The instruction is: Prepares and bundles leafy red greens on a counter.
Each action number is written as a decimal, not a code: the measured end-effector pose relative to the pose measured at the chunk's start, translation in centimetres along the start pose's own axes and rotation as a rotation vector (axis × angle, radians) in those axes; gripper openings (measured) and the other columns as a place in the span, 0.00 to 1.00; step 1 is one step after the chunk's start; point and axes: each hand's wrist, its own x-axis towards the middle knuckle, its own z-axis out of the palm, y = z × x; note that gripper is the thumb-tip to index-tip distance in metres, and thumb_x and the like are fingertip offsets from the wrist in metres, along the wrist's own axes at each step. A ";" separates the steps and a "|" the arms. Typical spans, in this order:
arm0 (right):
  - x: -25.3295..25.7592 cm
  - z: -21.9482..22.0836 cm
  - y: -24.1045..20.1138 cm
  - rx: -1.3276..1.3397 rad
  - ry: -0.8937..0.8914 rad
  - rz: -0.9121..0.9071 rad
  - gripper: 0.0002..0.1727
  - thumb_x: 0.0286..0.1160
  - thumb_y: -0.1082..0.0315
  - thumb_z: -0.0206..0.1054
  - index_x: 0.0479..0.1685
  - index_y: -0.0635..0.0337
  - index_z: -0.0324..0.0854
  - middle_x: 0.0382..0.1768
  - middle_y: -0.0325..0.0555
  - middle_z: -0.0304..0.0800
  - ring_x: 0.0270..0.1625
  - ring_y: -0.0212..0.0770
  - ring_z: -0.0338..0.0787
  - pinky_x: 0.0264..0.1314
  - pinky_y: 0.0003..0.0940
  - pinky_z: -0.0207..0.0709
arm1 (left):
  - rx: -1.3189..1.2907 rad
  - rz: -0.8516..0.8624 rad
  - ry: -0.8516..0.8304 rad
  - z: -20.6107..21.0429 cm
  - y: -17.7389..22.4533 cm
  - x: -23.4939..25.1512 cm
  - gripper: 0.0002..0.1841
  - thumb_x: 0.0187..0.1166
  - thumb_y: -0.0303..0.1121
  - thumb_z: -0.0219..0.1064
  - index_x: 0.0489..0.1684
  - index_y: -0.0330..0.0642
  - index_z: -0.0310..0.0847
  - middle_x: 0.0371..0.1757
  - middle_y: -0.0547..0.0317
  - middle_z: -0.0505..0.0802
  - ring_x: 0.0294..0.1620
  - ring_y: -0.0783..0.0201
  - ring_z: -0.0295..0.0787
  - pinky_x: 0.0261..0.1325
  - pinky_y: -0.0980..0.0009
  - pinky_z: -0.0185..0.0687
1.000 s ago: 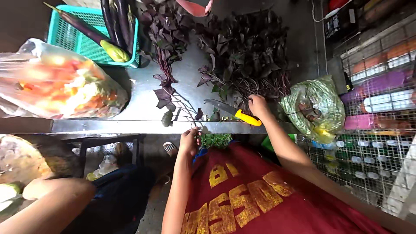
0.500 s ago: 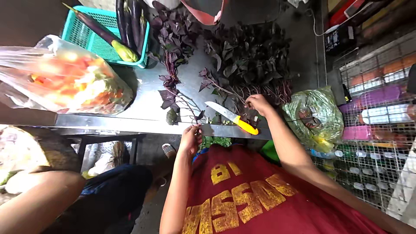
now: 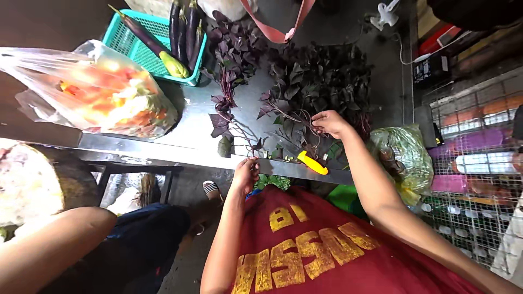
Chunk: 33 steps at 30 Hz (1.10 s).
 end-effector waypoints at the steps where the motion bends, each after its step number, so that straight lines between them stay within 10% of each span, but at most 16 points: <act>1: 0.1 0.4 0.5 0.002 0.005 0.031 0.20 0.87 0.73 0.62 0.73 0.72 0.72 0.52 0.57 0.84 0.40 0.35 0.84 0.48 0.29 0.81 | 0.003 0.000 -0.011 0.1 -0.1 -0.1 0.11 0.91 0.40 0.51 0.48 0.49 0.78 0.24 0.69 0.78 0.14 0.76 0.63 0.15 0.81 0.59; 10: -5.0 0.2 1.3 0.079 0.077 -0.235 0.15 0.94 0.65 0.53 0.64 0.65 0.78 0.34 0.42 0.83 0.26 0.28 0.76 0.31 0.25 0.75 | -0.251 0.047 -0.039 -1.3 -2.8 0.8 0.11 0.85 0.42 0.62 0.31 0.50 0.74 0.14 0.71 0.69 0.11 0.74 0.63 0.15 0.76 0.65; 15: -7.8 -1.1 2.9 0.420 -0.004 -0.500 0.15 0.89 0.68 0.52 0.63 0.62 0.80 0.27 0.35 0.82 0.23 0.28 0.78 0.27 0.23 0.76 | -0.401 0.225 -0.182 2.1 -0.4 -0.9 0.07 0.86 0.36 0.57 0.44 0.48 0.80 0.13 0.72 0.68 0.09 0.74 0.62 0.14 0.76 0.65; 21: -12.1 4.9 3.7 0.220 -0.159 -0.491 0.14 0.86 0.72 0.57 0.62 0.67 0.80 0.36 0.41 0.93 0.34 0.32 0.91 0.43 0.28 0.87 | -0.077 0.240 -0.333 6.0 4.0 -4.4 0.17 0.92 0.38 0.54 0.70 0.42 0.78 0.52 0.55 0.96 0.14 0.82 0.67 0.16 0.85 0.61; 25: -12.8 8.5 5.4 0.137 -0.212 -0.348 0.16 0.83 0.67 0.63 0.61 0.68 0.82 0.48 0.47 0.93 0.47 0.34 0.93 0.55 0.32 0.87 | -0.041 0.303 -0.259 7.6 3.9 -5.0 0.07 0.85 0.28 0.58 0.43 0.49 0.83 0.26 0.68 0.88 0.16 0.79 0.72 0.17 0.82 0.69; 33: -10.3 12.6 4.5 0.457 -0.172 -0.209 0.16 0.82 0.71 0.67 0.64 0.68 0.79 0.46 0.49 0.89 0.42 0.35 0.88 0.48 0.34 0.85 | -0.081 0.222 -0.307 6.7 1.2 -4.4 0.11 0.88 0.32 0.51 0.43 0.48 0.81 0.21 0.68 0.83 0.13 0.79 0.67 0.16 0.83 0.64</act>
